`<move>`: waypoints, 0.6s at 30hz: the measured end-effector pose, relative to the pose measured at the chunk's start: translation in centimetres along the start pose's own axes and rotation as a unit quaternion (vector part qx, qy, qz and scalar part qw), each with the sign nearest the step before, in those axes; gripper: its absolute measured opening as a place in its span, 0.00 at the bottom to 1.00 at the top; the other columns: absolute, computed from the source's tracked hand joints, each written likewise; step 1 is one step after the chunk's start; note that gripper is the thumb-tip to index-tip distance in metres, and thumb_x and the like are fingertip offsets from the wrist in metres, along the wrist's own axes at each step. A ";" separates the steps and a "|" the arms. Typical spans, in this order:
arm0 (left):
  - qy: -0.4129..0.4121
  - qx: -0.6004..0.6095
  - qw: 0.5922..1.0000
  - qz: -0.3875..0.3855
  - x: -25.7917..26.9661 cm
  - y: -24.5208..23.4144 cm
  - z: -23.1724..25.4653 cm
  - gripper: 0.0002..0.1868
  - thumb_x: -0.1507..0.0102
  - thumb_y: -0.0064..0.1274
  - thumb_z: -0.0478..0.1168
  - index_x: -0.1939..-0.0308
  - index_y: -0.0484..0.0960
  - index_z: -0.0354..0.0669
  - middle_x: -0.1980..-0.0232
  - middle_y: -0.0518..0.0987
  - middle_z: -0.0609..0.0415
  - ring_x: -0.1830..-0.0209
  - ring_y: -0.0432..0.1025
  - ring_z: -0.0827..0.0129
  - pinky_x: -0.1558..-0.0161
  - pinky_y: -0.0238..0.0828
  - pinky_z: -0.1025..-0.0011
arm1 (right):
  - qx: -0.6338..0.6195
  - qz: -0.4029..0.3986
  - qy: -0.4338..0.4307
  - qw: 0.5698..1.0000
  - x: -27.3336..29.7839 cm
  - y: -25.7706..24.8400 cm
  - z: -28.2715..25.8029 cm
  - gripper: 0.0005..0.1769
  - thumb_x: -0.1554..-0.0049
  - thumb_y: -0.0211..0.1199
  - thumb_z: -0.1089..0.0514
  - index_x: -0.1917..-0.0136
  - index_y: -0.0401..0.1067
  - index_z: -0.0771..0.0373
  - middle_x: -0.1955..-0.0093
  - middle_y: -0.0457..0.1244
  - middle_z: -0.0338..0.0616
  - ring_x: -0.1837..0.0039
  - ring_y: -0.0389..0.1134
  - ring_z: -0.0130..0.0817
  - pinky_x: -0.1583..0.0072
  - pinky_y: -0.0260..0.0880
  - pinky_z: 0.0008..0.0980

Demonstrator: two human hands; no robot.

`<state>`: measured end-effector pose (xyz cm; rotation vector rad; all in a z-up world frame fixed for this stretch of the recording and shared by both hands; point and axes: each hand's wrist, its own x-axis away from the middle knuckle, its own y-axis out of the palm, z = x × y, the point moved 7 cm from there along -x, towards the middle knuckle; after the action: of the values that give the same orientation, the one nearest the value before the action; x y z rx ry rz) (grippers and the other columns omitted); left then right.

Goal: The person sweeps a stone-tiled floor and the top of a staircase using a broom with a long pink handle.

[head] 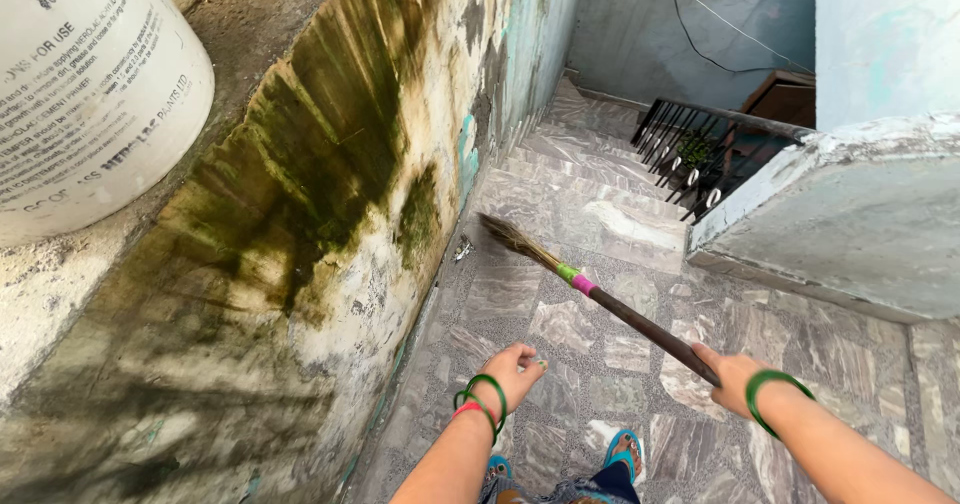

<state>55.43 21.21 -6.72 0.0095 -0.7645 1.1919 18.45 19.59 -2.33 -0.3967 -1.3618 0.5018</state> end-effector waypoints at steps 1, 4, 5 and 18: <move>0.001 -0.002 1.000 -0.004 -0.2 0.2 0.2 0.29 0.38 0.57 0.54 0.39 0.76 0.42 0.42 0.81 0.50 0.42 0.77 0.61 0.40 0.71 0.65 | -0.003 -0.002 0.002 1.000 0.9 0.6 0.2 0.46 0.39 0.55 0.57 0.14 0.38 0.38 0.40 0.71 0.48 0.41 0.77 0.39 0.37 0.78 0.40; 0.009 -0.027 0.999 -0.014 -1.1 1.5 1.6 0.29 0.38 0.57 0.55 0.39 0.77 0.43 0.41 0.81 0.50 0.41 0.76 0.61 0.40 0.70 0.65 | -0.010 0.045 -0.013 0.999 1.7 1.6 -0.1 0.48 0.41 0.61 0.55 0.16 0.40 0.38 0.36 0.69 0.45 0.37 0.72 0.43 0.34 0.71 0.42; 0.023 -0.017 0.999 -0.021 -1.1 2.1 2.1 0.29 0.38 0.57 0.55 0.39 0.78 0.43 0.42 0.81 0.49 0.42 0.76 0.61 0.40 0.71 0.65 | -0.023 0.033 -0.002 0.999 1.5 2.3 -0.4 0.48 0.41 0.61 0.55 0.16 0.39 0.38 0.35 0.69 0.46 0.38 0.73 0.41 0.33 0.72 0.40; 0.018 -0.023 0.999 -0.033 1.3 2.2 -0.3 0.29 0.40 0.57 0.55 0.40 0.78 0.43 0.44 0.82 0.50 0.45 0.78 0.60 0.43 0.73 0.64 | -0.122 0.019 -0.049 0.991 5.0 9.9 -4.7 0.47 0.44 0.62 0.56 0.17 0.43 0.43 0.42 0.70 0.52 0.42 0.75 0.45 0.38 0.75 0.41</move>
<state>53.95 23.28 -7.01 -0.0235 -0.7542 1.1090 22.62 30.66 -4.43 -0.6059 -1.5188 0.3898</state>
